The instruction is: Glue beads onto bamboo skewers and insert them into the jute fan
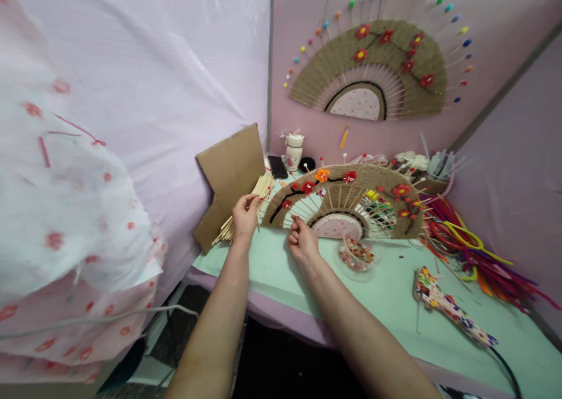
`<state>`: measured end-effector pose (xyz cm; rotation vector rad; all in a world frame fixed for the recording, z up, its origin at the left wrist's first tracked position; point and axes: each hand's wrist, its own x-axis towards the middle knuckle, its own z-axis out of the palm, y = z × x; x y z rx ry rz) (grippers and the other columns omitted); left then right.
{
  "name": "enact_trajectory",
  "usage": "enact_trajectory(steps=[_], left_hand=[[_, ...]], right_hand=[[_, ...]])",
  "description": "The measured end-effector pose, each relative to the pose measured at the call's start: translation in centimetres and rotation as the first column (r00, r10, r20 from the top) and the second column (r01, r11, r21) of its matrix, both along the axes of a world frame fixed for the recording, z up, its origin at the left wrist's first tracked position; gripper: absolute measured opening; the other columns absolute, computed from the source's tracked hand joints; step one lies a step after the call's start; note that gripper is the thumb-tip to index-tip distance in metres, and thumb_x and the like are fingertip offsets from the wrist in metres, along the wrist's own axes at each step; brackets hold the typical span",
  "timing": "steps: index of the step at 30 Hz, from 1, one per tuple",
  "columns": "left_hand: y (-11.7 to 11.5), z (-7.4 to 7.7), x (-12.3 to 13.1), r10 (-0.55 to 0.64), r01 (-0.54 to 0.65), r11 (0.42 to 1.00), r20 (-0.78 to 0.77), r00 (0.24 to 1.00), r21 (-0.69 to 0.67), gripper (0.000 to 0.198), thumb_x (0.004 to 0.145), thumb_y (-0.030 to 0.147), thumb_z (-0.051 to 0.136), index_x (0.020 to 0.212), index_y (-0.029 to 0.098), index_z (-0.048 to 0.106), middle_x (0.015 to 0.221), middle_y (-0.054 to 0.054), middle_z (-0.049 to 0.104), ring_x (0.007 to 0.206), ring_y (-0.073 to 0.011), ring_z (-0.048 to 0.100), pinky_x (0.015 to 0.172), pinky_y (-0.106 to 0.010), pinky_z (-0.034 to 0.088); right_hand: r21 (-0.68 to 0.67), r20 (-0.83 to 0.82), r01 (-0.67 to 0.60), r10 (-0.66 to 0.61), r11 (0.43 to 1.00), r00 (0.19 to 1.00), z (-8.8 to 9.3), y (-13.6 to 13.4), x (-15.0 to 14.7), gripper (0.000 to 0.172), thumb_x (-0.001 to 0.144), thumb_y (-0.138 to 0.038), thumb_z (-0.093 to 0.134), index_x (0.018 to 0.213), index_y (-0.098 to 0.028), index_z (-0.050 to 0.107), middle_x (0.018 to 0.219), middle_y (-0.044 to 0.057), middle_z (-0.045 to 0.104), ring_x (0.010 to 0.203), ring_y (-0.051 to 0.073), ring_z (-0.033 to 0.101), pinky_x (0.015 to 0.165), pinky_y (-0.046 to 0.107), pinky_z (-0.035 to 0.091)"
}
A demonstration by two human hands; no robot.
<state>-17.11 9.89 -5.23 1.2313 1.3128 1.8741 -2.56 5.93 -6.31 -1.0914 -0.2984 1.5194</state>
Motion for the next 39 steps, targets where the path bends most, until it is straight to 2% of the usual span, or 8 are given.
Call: enact_trajectory(steps=[7,10,14,18,23,28,33,39], left_hand=[[0.3,-0.3,-0.2,0.022,-0.022,0.999,0.028,0.999,0.028,0.023,0.082,0.036,0.062,0.090,0.016,0.067,0.083,-0.006,0.071,0.080,-0.0167,0.067,0.079,-0.030,0.052],[0.3,-0.4,-0.3,0.048,-0.049,0.998,0.031,0.998,0.031,0.023,0.083,0.037,0.061,0.093,0.016,0.066,0.083,-0.006,0.071,0.081,-0.0165,0.067,0.080,-0.030,0.052],[0.2,-0.2,-0.3,0.065,-0.068,0.997,0.055,0.996,0.048,0.026,0.083,0.038,0.060,0.096,0.016,0.065,0.083,-0.005,0.069,0.080,-0.0159,0.067,0.080,-0.030,0.053],[-0.4,0.3,-0.2,0.113,-0.120,0.988,0.068,0.991,0.100,0.029,0.084,0.041,0.059,0.098,0.015,0.063,0.083,-0.005,0.067,0.079,-0.0149,0.066,0.080,-0.029,0.053],[-1.1,0.7,-0.3,0.226,-0.233,0.965,0.073,0.971,0.118,0.026,0.087,0.038,0.056,0.100,0.016,0.061,0.082,-0.004,0.066,0.078,-0.0137,0.066,0.080,-0.028,0.053],[-2.3,1.0,0.1,0.238,-0.247,0.960,0.083,0.968,0.130,0.020,0.086,0.032,0.058,0.098,0.016,0.062,0.081,-0.004,0.067,0.078,-0.0137,0.066,0.077,-0.027,0.053],[-5.1,2.1,3.4,0.206,-0.216,0.956,0.067,0.976,0.201,0.020,0.086,0.032,0.061,0.100,0.017,0.064,0.085,-0.003,0.067,0.080,-0.0132,0.065,0.080,-0.027,0.052],[-8.6,3.7,9.5,0.042,-0.010,0.981,-0.162,0.986,0.194,0.021,0.087,0.035,0.061,0.102,0.022,0.066,0.090,-0.003,0.070,0.085,-0.0176,0.067,0.084,-0.032,0.052]], right_hand=[[0.013,-0.010,0.001,-0.001,1.000,1.000,0.4,-0.9,-0.2,0.036,0.095,-0.036,0.062,0.125,-0.018,0.059,0.124,0.009,0.061,0.102,0.023,0.064,0.084,0.043,0.056],[0.040,-0.021,0.003,-0.002,0.999,1.000,0.6,-1.7,-0.3,0.026,0.095,-0.035,0.061,0.113,-0.016,0.062,0.099,0.004,0.066,0.074,0.013,0.064,0.063,0.029,0.055],[0.103,-0.040,-0.038,0.043,0.994,0.998,1.6,-4.2,-0.4,0.021,0.084,-0.035,0.070,0.092,-0.017,0.061,0.054,-0.009,0.051,0.036,0.002,0.026,0.034,0.014,0.022],[0.165,-0.029,-0.194,0.201,0.967,0.979,3.6,-8.8,0.8,0.033,0.069,-0.038,0.079,0.088,-0.017,0.063,0.048,-0.009,0.051,0.035,0.001,0.020,0.035,0.015,0.014],[0.202,0.173,-0.391,0.361,0.898,0.917,5.4,-14.5,6.5,0.035,0.072,-0.046,0.078,0.086,-0.017,0.066,0.046,-0.008,0.049,0.036,0.001,0.018,0.038,0.017,0.012],[0.143,0.543,-0.344,0.217,0.928,0.811,6.2,-17.8,15.5,0.046,0.070,-0.061,0.076,0.087,-0.019,0.069,0.051,-0.002,0.054,0.040,0.006,0.032,0.039,0.020,0.017],[0.194,0.873,-0.126,-0.113,0.973,0.475,6.3,-18.9,23.4,0.050,0.068,-0.068,0.069,0.088,-0.022,0.072,0.064,0.004,0.066,0.048,0.014,0.049,0.045,0.028,0.039],[0.168,0.976,-0.106,-0.181,0.980,-0.125,1.3,-18.5,29.1,0.037,0.077,-0.049,0.061,0.100,-0.021,0.069,0.103,0.014,0.072,0.096,0.033,0.065,0.085,0.045,0.050]])
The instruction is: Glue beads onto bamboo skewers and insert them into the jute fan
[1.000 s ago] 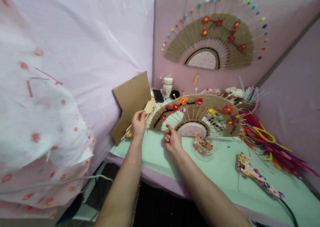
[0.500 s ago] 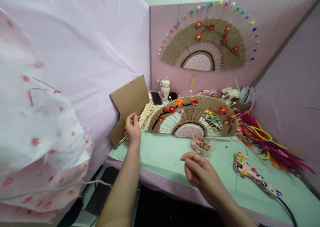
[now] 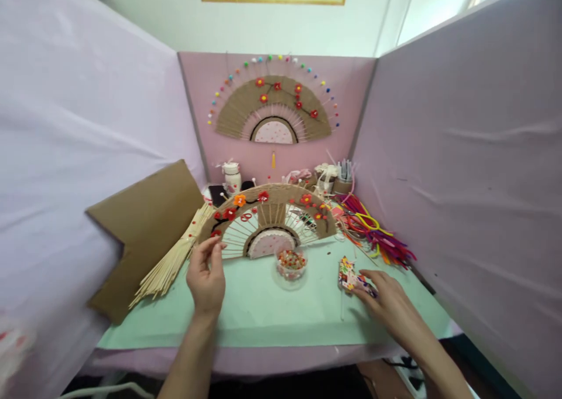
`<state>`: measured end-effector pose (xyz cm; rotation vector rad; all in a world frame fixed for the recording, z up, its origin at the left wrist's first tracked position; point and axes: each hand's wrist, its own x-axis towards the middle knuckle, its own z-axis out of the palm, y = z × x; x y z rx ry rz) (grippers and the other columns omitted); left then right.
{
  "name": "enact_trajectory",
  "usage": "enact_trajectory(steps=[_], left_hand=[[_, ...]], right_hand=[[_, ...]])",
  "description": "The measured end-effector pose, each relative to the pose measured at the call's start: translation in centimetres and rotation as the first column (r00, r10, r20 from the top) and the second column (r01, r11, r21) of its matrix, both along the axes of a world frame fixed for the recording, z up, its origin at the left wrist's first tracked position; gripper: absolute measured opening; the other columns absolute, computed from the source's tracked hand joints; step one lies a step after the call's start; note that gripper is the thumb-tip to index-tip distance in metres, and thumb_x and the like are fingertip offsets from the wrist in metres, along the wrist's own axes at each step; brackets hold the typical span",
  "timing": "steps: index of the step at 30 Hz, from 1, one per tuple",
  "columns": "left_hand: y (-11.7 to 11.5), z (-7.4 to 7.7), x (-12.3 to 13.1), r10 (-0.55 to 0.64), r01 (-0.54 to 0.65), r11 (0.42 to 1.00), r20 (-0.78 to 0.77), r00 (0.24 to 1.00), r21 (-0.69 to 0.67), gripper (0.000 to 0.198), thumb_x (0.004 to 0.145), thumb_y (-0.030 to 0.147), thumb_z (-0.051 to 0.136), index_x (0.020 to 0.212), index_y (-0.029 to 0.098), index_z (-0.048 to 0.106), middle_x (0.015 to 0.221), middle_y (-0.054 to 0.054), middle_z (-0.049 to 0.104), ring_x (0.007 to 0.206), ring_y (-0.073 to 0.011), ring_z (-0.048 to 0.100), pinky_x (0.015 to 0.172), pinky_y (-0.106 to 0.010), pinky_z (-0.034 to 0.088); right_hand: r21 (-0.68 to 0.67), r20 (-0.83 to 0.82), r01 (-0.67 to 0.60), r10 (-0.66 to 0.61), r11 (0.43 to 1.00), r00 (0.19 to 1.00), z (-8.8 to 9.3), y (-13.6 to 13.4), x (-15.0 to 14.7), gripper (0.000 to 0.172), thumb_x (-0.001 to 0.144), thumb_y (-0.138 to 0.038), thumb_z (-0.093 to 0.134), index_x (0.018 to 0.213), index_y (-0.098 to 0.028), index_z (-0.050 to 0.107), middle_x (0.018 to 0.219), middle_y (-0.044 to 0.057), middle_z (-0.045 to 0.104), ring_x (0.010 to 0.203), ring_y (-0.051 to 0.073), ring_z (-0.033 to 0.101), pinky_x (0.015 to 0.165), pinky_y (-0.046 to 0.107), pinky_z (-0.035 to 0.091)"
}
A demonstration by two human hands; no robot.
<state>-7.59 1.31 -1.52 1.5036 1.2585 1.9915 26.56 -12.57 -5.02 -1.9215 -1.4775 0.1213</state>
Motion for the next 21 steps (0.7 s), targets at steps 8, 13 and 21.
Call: enact_trajectory(steps=[8,13,21], left_hand=[[1.3,1.3,6.5,-0.316,0.285,0.949,-0.384,0.868,-0.136,0.022,0.084,0.030,0.061,0.103,0.025,0.069,0.095,-0.006,0.074,0.088,-0.0230,0.068,0.084,-0.037,0.052],[2.5,1.9,9.4,-0.343,0.300,0.939,-0.479,0.808,-0.167,0.014,0.083,0.028,0.060,0.091,0.024,0.071,0.093,-0.006,0.074,0.086,-0.0228,0.067,0.081,-0.036,0.051],[3.8,3.0,10.6,-0.474,0.378,0.879,-0.625,0.621,-0.292,0.012,0.076,0.022,0.063,0.078,0.024,0.074,0.081,-0.005,0.073,0.075,-0.0213,0.065,0.071,-0.030,0.050]], right_hand=[[-0.196,0.101,0.020,0.000,0.980,0.995,-3.3,0.3,1.4,0.048,0.079,-0.032,0.062,0.125,-0.019,0.063,0.117,0.015,0.065,0.108,0.033,0.060,0.095,0.042,0.045],[-0.207,0.044,0.007,0.002,0.978,0.999,-3.4,1.1,1.5,0.048,0.082,-0.034,0.056,0.125,-0.014,0.063,0.109,0.017,0.065,0.103,0.034,0.060,0.094,0.044,0.045],[0.040,-0.451,-0.097,0.105,0.994,0.886,-1.0,-1.0,2.1,0.044,0.083,-0.050,0.057,0.118,-0.023,0.065,0.110,0.010,0.069,0.099,0.027,0.062,0.088,0.038,0.048]])
